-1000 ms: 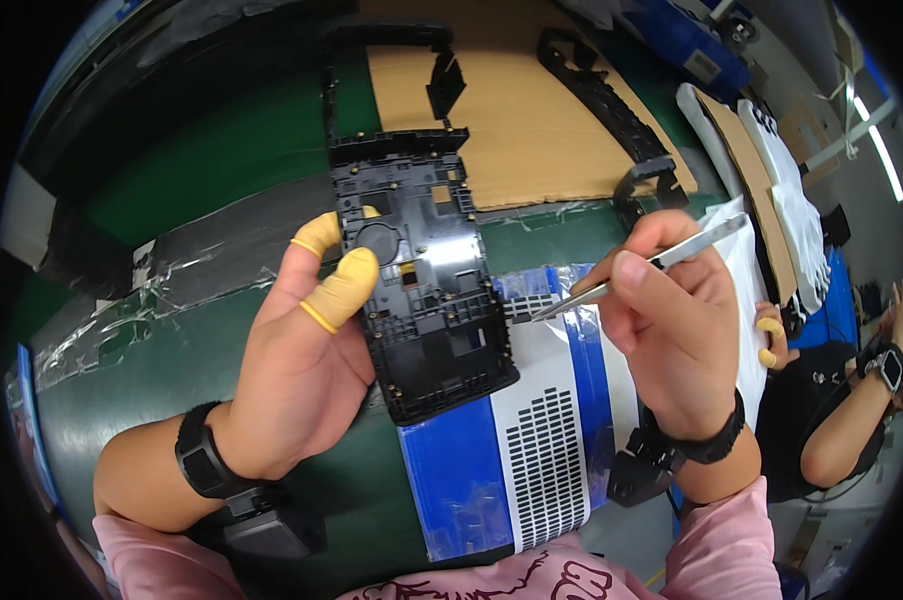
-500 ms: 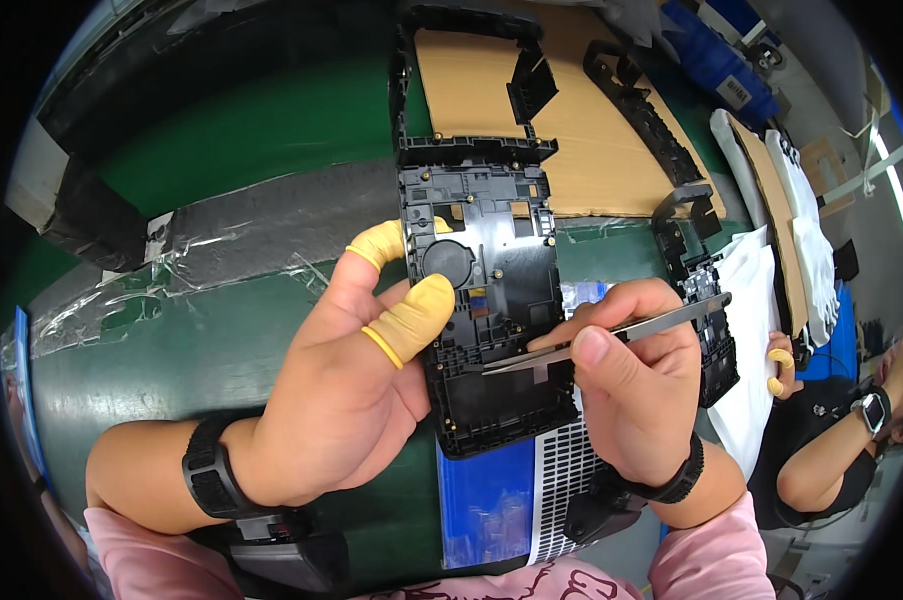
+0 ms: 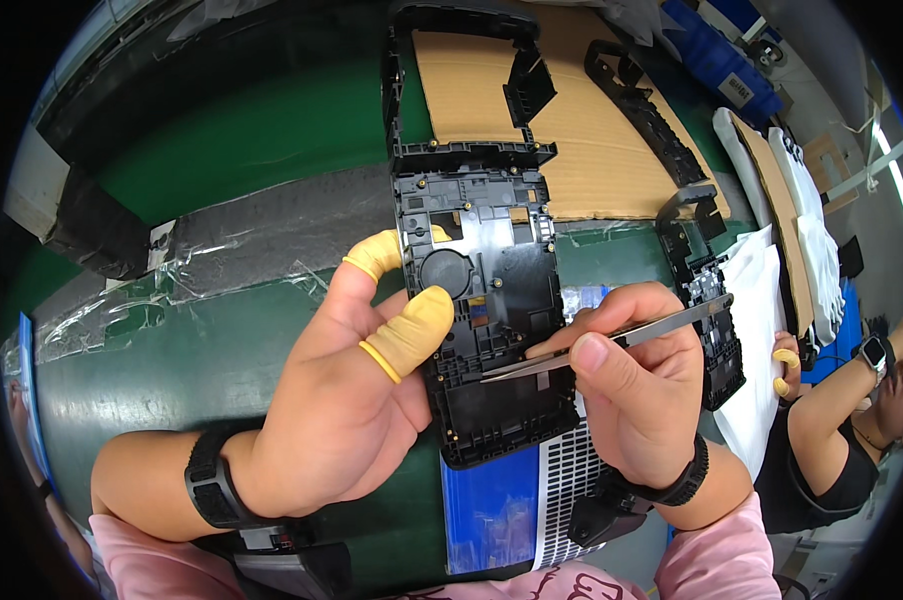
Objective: Assembling internal components into plastic housings and packaging them in bags at a factory line.
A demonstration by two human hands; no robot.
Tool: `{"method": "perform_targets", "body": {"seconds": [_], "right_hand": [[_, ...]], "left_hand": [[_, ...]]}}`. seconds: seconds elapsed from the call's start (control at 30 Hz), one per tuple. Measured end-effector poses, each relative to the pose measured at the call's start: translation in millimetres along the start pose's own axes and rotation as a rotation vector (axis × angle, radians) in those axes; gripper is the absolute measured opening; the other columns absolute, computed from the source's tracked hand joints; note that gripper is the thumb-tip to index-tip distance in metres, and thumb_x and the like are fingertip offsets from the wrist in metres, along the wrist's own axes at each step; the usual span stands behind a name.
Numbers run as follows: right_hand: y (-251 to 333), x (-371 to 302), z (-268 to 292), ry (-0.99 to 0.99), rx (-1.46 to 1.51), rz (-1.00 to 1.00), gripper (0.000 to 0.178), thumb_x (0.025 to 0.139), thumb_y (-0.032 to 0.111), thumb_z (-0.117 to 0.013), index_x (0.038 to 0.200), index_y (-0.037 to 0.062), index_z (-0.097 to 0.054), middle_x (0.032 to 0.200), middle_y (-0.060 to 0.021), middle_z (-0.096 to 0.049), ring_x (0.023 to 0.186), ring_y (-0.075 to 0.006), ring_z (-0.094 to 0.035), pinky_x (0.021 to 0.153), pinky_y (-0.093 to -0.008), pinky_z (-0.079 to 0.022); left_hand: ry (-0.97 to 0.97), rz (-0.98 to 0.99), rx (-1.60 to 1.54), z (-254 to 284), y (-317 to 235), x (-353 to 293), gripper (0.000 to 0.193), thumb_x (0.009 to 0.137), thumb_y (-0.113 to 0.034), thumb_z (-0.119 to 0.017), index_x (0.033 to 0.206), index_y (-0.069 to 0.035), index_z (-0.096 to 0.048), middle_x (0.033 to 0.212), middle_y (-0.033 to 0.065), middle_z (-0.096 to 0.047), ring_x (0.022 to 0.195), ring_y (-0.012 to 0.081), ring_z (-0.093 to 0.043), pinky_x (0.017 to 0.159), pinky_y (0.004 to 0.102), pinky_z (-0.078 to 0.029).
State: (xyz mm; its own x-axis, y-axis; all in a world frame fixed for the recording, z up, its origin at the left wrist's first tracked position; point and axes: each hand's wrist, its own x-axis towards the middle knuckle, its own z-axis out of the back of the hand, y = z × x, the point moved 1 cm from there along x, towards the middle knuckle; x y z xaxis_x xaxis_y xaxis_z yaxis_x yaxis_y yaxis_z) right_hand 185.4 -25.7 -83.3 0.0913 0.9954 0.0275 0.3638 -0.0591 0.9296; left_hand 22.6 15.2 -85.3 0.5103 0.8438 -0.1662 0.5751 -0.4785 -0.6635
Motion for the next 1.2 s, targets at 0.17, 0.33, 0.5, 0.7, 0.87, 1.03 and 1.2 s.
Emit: {"method": "perform_targets", "body": {"seconds": [0.17,0.33,0.5,0.7,0.87,1.03,1.2], "right_hand": [[0.1,0.8,1.2,-0.001,0.064,-0.013,0.017,0.076,-0.007,-0.057,0.091,-0.0033,-0.049,0.083,-0.0140,-0.060,0.077,-0.0166,-0.061,0.071,-0.0252,-0.049],[-0.7,1.4,1.7,-0.005,0.092,-0.024,0.018,0.076,-0.007,-0.058,0.092,-0.0029,-0.049,0.083,-0.0146,-0.061,0.076,-0.0171,-0.061,0.071,-0.0258,-0.049],[-0.4,1.3,0.4,0.011,0.082,-0.008,0.017,0.077,-0.007,-0.057,0.092,-0.0034,-0.049,0.083,-0.0151,-0.061,0.077,-0.0175,-0.061,0.070,-0.0256,-0.049],[-0.4,1.5,0.9,0.012,0.063,-0.015,0.017,0.077,-0.006,-0.057,0.092,-0.0038,-0.049,0.083,-0.0155,-0.061,0.077,-0.0177,-0.061,0.071,-0.0256,-0.049],[-1.3,2.1,0.6,0.014,0.050,-0.012,0.018,0.077,-0.006,-0.058,0.092,-0.0037,-0.050,0.083,-0.0152,-0.061,0.077,-0.0177,-0.061,0.071,-0.0257,-0.049],[-1.3,1.6,0.7,0.017,0.056,-0.017,0.017,0.077,-0.006,-0.058,0.092,-0.0036,-0.050,0.083,-0.0148,-0.061,0.077,-0.0171,-0.061,0.071,-0.0257,-0.049],[-2.0,0.4,-3.8,-0.016,-0.049,0.002,0.016,0.077,-0.002,-0.056,0.090,0.0000,-0.047,0.079,-0.0162,-0.060,0.069,-0.0193,-0.059,0.066,-0.0301,-0.049]], "left_hand": [[0.007,0.018,-0.012,0.3,-0.8,0.9,0.040,0.089,-0.018,-0.043,0.124,-0.008,-0.026,0.120,0.0132,-0.042,0.109,0.0249,-0.047,0.089,0.0410,-0.043],[0.011,0.018,-0.012,1.5,-1.5,0.8,0.041,0.089,-0.017,-0.044,0.124,-0.008,-0.026,0.120,0.0128,-0.042,0.109,0.0243,-0.047,0.089,0.0407,-0.043],[0.008,0.022,-0.007,1.0,-1.7,0.4,0.041,0.089,-0.017,-0.045,0.124,-0.008,-0.027,0.119,0.0124,-0.043,0.109,0.0234,-0.047,0.089,0.0395,-0.043],[0.012,0.018,-0.015,1.0,-1.1,-0.2,0.040,0.089,-0.016,-0.044,0.124,-0.008,-0.027,0.119,0.0113,-0.043,0.108,0.0232,-0.047,0.089,0.0391,-0.042],[0.018,0.006,-0.013,1.7,-0.8,-0.8,0.038,0.090,-0.016,-0.043,0.124,-0.009,-0.028,0.119,0.0110,-0.043,0.108,0.0229,-0.047,0.089,0.0389,-0.042],[0.024,0.004,-0.049,1.6,-1.5,-1.6,0.044,0.086,-0.007,-0.046,0.125,-0.009,-0.026,0.118,0.0122,-0.043,0.108,0.0229,-0.047,0.090,0.0385,-0.042],[0.045,-0.018,0.144,4.0,1.3,-2.5,0.075,0.066,0.018,-0.051,0.128,-0.010,-0.020,0.119,0.0131,-0.043,0.109,0.0231,-0.046,0.090,0.0368,-0.041]]}}
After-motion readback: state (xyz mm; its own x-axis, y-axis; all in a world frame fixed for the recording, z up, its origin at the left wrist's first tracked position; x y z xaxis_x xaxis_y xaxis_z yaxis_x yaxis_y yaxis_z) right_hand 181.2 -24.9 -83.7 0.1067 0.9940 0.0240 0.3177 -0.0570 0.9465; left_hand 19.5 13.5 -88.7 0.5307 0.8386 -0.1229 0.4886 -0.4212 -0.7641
